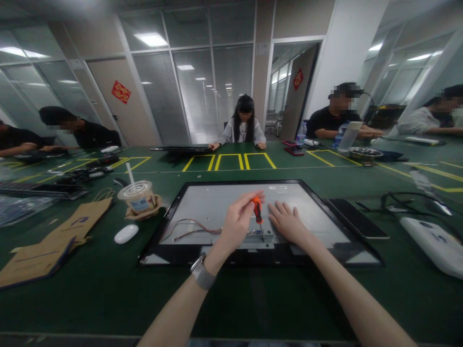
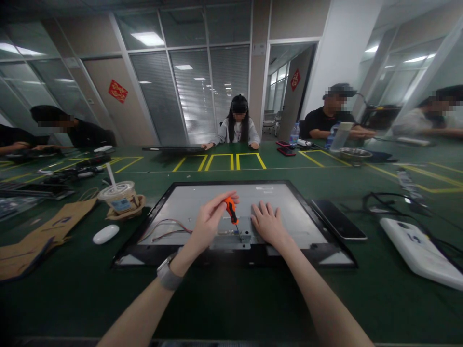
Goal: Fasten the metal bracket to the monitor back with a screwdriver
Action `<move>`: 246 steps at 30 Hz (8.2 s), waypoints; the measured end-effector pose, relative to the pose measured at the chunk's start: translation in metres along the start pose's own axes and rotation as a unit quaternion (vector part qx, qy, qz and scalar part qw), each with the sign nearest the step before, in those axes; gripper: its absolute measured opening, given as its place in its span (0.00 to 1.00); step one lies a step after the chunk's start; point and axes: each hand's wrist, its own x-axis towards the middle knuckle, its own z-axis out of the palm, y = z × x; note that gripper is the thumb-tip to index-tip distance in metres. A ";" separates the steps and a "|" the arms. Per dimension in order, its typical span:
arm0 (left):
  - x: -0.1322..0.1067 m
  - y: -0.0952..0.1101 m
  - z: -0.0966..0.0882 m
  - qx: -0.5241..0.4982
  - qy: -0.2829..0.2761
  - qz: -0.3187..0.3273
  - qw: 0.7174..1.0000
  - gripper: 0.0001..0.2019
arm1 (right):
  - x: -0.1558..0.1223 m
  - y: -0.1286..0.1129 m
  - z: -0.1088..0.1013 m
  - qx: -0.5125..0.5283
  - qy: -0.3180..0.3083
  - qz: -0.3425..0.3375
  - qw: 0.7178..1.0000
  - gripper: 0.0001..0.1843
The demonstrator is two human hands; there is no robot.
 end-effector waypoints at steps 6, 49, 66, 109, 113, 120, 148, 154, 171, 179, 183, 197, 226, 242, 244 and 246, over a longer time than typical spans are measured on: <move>-0.001 -0.003 0.003 0.055 0.055 0.006 0.997 0.09 | -0.002 -0.002 -0.007 0.003 -0.009 0.008 1.000 0.30; -0.002 0.000 0.003 0.072 0.056 0.025 0.996 0.10 | -0.001 -0.001 -0.004 -0.017 -0.010 0.006 1.000 0.31; 0.002 -0.007 -0.004 -0.004 0.042 -0.026 0.999 0.14 | -0.001 0.003 -0.001 -0.002 -0.009 -0.004 1.000 0.32; -0.004 -0.005 -0.001 0.107 0.063 0.052 0.991 0.11 | 0.000 0.002 -0.001 -0.020 -0.008 -0.002 1.000 0.31; -0.004 -0.005 0.000 0.031 0.025 0.037 0.999 0.16 | 0.001 0.002 0.001 -0.009 -0.012 -0.003 1.000 0.31; -0.002 -0.005 0.000 0.058 0.065 0.054 0.995 0.10 | 0.002 0.002 0.001 -0.002 -0.011 0.004 1.000 0.31; -0.002 -0.005 -0.005 0.215 -0.011 0.153 0.964 0.15 | -0.003 0.000 -0.006 -0.007 -0.010 -0.011 1.000 0.31; -0.005 0.001 -0.006 0.221 -0.034 0.151 0.963 0.14 | -0.002 -0.001 -0.006 -0.002 -0.015 -0.003 1.000 0.31; -0.005 0.000 -0.010 0.230 -0.033 0.136 0.963 0.13 | -0.003 -0.002 -0.007 -0.010 -0.012 -0.009 1.000 0.30; -0.003 0.007 -0.012 0.193 -0.072 0.077 0.975 0.25 | -0.002 -0.003 -0.006 -0.016 -0.005 -0.002 1.000 0.30; -0.004 0.003 -0.012 0.216 -0.048 0.092 0.971 0.22 | -0.003 -0.002 -0.006 -0.014 -0.001 -0.007 1.000 0.31; -0.006 0.007 -0.019 0.281 0.035 0.158 0.946 0.19 | 0.000 0.000 0.001 -0.004 0.013 -0.002 1.000 0.30; -0.021 0.003 -0.038 0.378 0.180 0.228 0.879 0.18 | 0.000 -0.002 -0.006 0.012 -0.011 0.004 1.000 0.30; -0.021 0.002 -0.040 0.413 0.169 0.283 0.849 0.20 | -0.001 -0.006 -0.007 0.010 -0.004 0.005 1.000 0.30; -0.021 0.004 -0.039 0.383 0.190 0.264 0.865 0.19 | -0.001 -0.006 -0.007 0.012 -0.004 0.006 1.000 0.30; -0.020 0.005 -0.038 0.358 0.210 0.235 0.879 0.18 | -0.001 -0.005 -0.006 0.015 -0.002 0.005 1.000 0.30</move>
